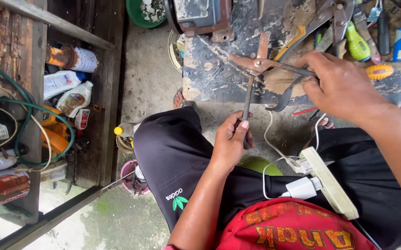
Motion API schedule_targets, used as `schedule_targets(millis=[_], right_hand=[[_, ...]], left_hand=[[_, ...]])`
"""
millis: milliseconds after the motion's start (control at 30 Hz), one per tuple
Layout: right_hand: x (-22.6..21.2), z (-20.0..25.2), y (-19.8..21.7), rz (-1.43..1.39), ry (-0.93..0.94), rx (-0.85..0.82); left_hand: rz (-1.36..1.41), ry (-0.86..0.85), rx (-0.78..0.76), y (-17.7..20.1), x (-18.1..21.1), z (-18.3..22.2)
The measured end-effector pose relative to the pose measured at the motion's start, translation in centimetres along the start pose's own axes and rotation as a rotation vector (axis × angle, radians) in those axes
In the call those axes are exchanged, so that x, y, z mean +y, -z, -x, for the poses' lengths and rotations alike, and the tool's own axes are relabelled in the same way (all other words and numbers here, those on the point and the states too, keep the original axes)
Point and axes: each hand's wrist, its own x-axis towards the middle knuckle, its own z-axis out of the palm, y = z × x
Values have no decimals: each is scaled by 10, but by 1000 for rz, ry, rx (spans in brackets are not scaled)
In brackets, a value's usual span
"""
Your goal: Finishing the edges of a small metal component using a bench grinder and pliers for inspection.
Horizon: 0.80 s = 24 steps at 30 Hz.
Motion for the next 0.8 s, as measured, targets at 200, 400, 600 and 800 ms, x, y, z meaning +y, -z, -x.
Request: schedule_targets(millis=[200,400,600,800], right_hand=[[68,-16,-13,430,268,157],[94,-35,-32,508,447,445],[107,-53,-27,522,482,542],[104,-58,-16,741,482,641]], left_hand=[[7,-61,-62,-3,12,6],[172,-134,-164,-17,13,3],[339,-76,-245,-31,15,-5],[343,1,-246,-27,21,-19]])
